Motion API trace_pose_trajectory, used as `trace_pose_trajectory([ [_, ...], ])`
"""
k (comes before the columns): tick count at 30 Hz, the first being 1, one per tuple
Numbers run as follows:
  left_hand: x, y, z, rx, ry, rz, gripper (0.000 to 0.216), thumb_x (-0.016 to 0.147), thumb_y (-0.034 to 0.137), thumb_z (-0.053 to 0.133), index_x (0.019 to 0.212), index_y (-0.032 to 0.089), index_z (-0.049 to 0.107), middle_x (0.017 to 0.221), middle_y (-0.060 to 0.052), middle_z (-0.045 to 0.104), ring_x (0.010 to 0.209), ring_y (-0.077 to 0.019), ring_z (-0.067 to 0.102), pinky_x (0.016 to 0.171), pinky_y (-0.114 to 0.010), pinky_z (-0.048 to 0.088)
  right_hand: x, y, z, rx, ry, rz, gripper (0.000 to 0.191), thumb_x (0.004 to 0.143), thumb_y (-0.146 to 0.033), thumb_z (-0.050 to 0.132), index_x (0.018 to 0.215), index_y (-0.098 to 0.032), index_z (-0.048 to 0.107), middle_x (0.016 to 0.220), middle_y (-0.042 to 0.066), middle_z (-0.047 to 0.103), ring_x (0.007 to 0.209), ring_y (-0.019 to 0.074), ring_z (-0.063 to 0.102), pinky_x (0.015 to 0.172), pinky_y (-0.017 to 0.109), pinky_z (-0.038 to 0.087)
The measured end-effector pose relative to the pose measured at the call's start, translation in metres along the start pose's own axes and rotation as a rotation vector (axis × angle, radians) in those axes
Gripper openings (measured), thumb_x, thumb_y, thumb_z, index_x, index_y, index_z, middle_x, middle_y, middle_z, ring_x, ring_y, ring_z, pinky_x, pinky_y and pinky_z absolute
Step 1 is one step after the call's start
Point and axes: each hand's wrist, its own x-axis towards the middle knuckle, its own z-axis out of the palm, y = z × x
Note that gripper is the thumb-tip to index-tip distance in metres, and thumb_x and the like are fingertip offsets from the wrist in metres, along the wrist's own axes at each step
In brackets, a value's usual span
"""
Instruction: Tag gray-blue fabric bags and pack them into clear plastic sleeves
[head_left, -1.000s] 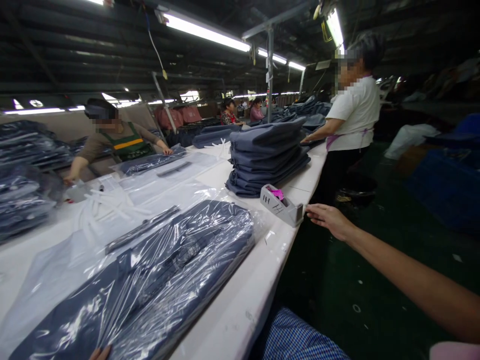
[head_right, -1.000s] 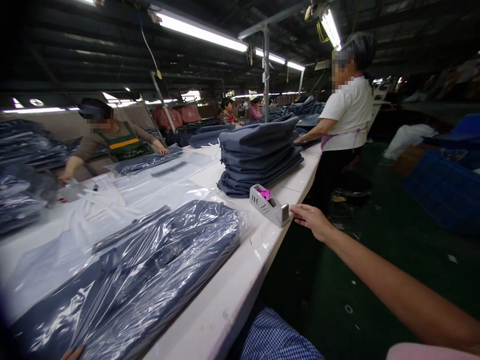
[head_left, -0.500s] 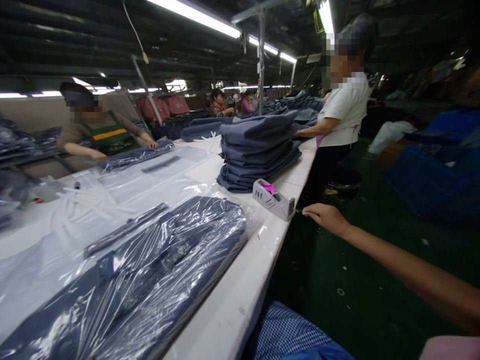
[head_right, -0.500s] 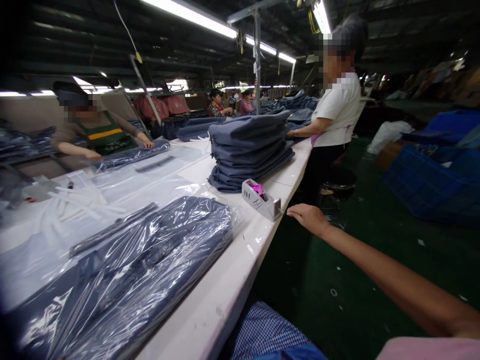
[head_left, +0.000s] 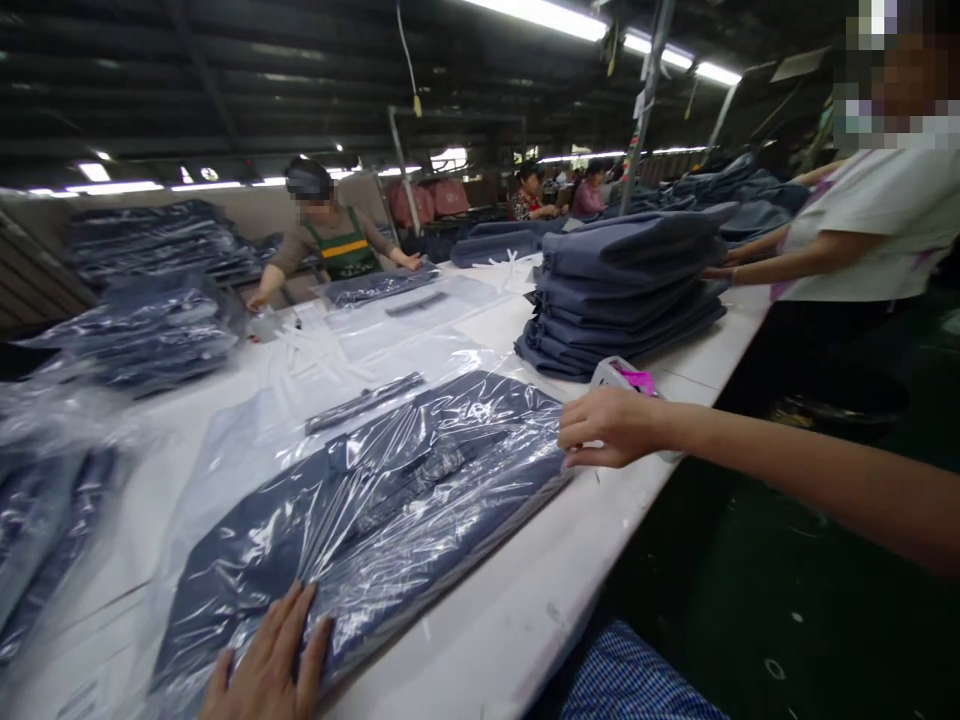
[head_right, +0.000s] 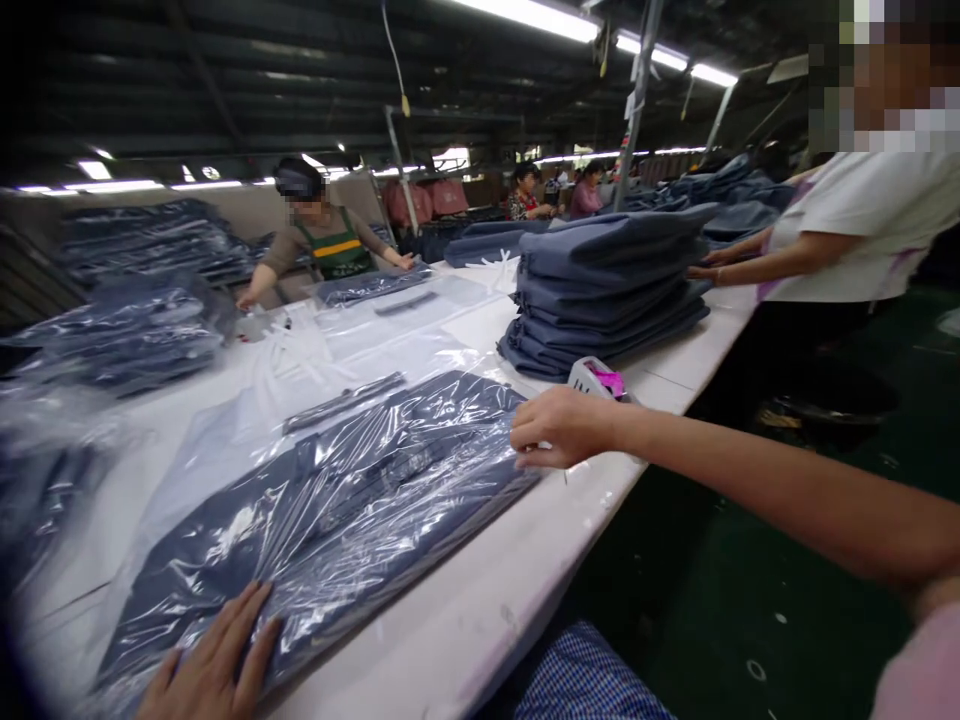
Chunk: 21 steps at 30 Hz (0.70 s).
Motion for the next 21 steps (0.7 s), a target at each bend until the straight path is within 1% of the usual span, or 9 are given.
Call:
trace_pose_trajectory([
  [2, -0.002, 0.004, -0.006, 0.046, 0.004, -0.002, 0.062, 0.076, 0.006, 0.042, 0.128, 0.032, 0.061, 0.154, -0.003, 0.037, 0.142, -0.0331, 0.034, 0.109, -0.065, 0.027, 0.033, 0.013, 0.008, -0.016, -0.04, -0.076, 0.026, 0.094, -0.04, 0.052, 0.079, -0.025, 0.067, 0.075, 0.001, 0.066, 0.074, 0.0159, 0.059, 0.064, 0.026, 0.039],
  [4, -0.003, 0.008, -0.01, 0.056, 0.035, -0.002, 0.06, 0.078, 0.005, 0.04, 0.127, 0.031, 0.063, 0.153, -0.004, 0.039, 0.141, -0.0339, 0.036, 0.107, -0.065, 0.029, 0.063, 0.025, 0.021, -0.041, -0.103, -0.13, 0.024, 0.092, -0.04, 0.055, 0.077, -0.026, 0.068, 0.076, 0.001, 0.068, 0.073, 0.0154, 0.059, 0.06, 0.026, 0.035],
  [7, -0.004, 0.012, -0.012, 0.034, 0.115, 0.004, 0.058, 0.082, 0.004, 0.034, 0.123, 0.028, 0.066, 0.151, -0.006, 0.041, 0.138, -0.0348, 0.039, 0.105, -0.066, 0.032, 0.101, 0.04, 0.045, -0.122, -0.253, -0.16, 0.02, 0.088, -0.039, 0.062, 0.077, -0.025, 0.069, 0.078, 0.0, 0.07, 0.07, 0.015, 0.059, 0.056, 0.026, 0.03],
  [9, -0.004, 0.014, -0.012, 0.012, 0.171, 0.002, 0.057, 0.084, 0.005, 0.03, 0.121, 0.026, 0.067, 0.15, -0.007, 0.043, 0.136, -0.0352, 0.042, 0.103, -0.066, 0.034, 0.119, 0.046, 0.059, -0.172, -0.371, -0.163, 0.02, 0.087, -0.042, 0.065, 0.079, -0.024, 0.07, 0.081, 0.001, 0.072, 0.069, 0.015, 0.059, 0.055, 0.026, 0.027],
  [11, -0.004, 0.014, -0.011, -0.005, 0.225, 0.005, 0.056, 0.086, 0.007, 0.028, 0.119, 0.025, 0.068, 0.148, -0.009, 0.046, 0.134, -0.036, 0.044, 0.101, -0.067, 0.036, 0.131, 0.049, 0.066, -0.213, -0.46, -0.169, 0.024, 0.086, -0.046, 0.066, 0.082, -0.023, 0.071, 0.084, 0.002, 0.073, 0.068, 0.0155, 0.059, 0.055, 0.026, 0.025],
  [13, -0.004, 0.014, -0.011, -0.014, 0.271, 0.016, 0.056, 0.087, 0.007, 0.026, 0.118, 0.024, 0.069, 0.146, -0.011, 0.048, 0.133, -0.0368, 0.046, 0.1, -0.066, 0.037, 0.137, 0.049, 0.068, -0.263, -0.496, -0.163, 0.028, 0.085, -0.051, 0.066, 0.085, -0.023, 0.071, 0.085, 0.003, 0.073, 0.069, 0.0164, 0.06, 0.054, 0.026, 0.022],
  [17, -0.004, 0.014, -0.01, -0.002, 0.312, 0.027, 0.058, 0.085, 0.003, 0.026, 0.115, 0.024, 0.071, 0.144, -0.011, 0.051, 0.132, -0.0373, 0.047, 0.098, -0.066, 0.038, 0.141, 0.048, 0.063, -0.35, -0.485, -0.125, 0.035, 0.086, -0.056, 0.063, 0.083, -0.022, 0.071, 0.08, 0.004, 0.073, 0.068, 0.0178, 0.061, 0.054, 0.027, 0.02],
  [21, -0.004, 0.014, -0.009, 0.02, 0.324, 0.033, 0.059, 0.084, 0.001, 0.026, 0.114, 0.026, 0.071, 0.144, -0.011, 0.051, 0.13, -0.0364, 0.049, 0.097, -0.065, 0.04, 0.147, 0.056, 0.068, -0.32, -0.478, -0.058, 0.041, 0.075, -0.062, 0.071, 0.075, -0.021, 0.071, 0.075, 0.004, 0.071, 0.064, 0.0176, 0.059, 0.054, 0.027, 0.02],
])
